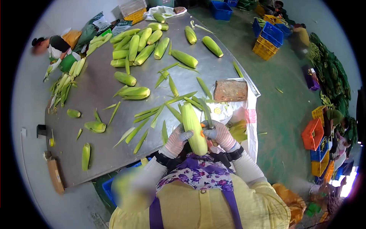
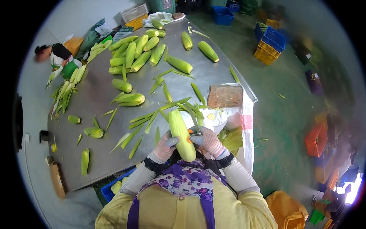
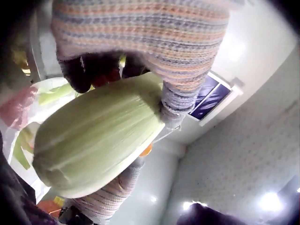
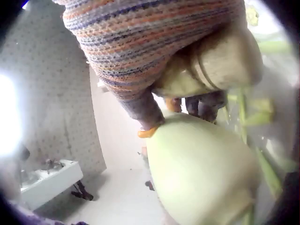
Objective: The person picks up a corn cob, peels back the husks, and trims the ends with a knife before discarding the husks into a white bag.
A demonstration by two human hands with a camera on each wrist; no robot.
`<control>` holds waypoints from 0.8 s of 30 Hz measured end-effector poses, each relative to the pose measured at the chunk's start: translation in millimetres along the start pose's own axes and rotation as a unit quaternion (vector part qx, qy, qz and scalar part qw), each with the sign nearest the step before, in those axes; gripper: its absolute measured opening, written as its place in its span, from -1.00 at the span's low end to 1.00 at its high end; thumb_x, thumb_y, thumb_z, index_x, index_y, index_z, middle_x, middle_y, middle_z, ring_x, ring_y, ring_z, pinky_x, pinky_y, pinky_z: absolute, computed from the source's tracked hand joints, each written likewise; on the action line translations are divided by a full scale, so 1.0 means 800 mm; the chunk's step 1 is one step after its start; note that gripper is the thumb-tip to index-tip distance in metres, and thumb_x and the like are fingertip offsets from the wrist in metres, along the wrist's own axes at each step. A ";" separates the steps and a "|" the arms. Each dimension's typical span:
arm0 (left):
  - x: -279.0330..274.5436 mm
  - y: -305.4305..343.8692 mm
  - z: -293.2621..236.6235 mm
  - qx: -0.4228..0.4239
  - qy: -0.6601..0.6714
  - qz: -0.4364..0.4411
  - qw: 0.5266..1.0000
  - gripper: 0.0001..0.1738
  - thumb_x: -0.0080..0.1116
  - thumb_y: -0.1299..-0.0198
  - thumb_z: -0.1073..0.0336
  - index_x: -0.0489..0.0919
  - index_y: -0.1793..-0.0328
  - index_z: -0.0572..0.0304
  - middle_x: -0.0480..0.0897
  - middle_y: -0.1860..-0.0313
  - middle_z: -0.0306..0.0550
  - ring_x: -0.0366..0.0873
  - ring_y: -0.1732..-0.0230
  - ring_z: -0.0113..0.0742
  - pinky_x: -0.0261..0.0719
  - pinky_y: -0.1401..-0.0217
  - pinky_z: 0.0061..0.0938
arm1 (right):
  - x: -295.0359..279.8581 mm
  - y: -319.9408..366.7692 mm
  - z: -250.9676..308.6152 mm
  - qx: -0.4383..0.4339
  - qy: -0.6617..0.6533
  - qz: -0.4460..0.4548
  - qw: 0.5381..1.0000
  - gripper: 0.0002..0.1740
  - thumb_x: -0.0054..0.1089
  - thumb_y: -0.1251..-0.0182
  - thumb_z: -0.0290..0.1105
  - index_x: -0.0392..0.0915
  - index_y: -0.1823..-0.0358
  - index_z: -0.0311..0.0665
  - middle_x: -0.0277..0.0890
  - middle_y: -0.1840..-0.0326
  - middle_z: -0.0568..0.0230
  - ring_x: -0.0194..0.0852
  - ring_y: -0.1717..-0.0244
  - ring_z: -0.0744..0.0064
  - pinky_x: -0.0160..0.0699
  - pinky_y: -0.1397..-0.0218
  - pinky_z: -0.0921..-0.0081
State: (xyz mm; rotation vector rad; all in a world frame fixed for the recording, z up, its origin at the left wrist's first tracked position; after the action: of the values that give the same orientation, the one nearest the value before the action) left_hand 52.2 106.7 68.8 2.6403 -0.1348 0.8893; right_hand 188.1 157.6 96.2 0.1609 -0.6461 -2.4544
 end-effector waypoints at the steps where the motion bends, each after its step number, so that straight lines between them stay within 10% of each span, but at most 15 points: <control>1: 0.004 0.002 -0.008 0.001 0.016 0.003 1.000 -0.09 0.50 -0.07 0.20 0.28 -0.50 0.25 0.55 -0.26 -0.05 0.51 -0.32 -0.20 0.50 -0.41 -0.25 | 0.006 0.001 0.008 -0.013 0.006 -0.001 1.000 -0.50 0.43 -0.17 -0.26 0.62 -0.10 -0.39 0.67 0.18 0.18 0.56 0.21 0.52 0.57 0.11 0.51; 13: -0.034 0.017 -0.008 0.084 -0.111 -0.109 0.984 0.02 0.60 0.18 0.42 0.26 -0.45 0.26 0.51 -0.26 -0.04 0.49 -0.29 -0.19 0.47 -0.42 -0.27 | 0.022 -0.023 0.028 -0.195 0.272 -0.020 0.942 -0.60 0.35 -0.20 -0.15 0.65 0.17 -0.40 0.63 0.35 -0.01 0.64 0.34 0.20 0.59 0.23 0.31; 24: -0.022 0.001 -0.010 0.075 0.038 0.029 0.996 -0.03 0.56 0.10 0.32 0.34 -0.50 0.26 0.55 -0.32 -0.05 0.48 -0.35 -0.19 0.41 -0.47 -0.27 | 0.001 -0.018 -0.013 -0.063 -0.015 -0.060 0.996 -0.73 0.27 -0.25 -0.32 0.63 0.20 -0.44 0.59 0.42 0.24 0.51 0.43 0.53 0.52 0.34 0.47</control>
State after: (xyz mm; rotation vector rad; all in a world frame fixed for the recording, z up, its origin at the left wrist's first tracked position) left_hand 33.1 108.1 64.4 2.7474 -0.1305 1.0552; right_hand 182.3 163.3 80.3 0.1161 -0.5065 -2.6093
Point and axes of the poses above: each hand's wrist, its own y-axis away from the middle knuckle, its own x-axis out of the palm, z = x × y, the point moved 10 cm from there along -y, towards the middle knuckle
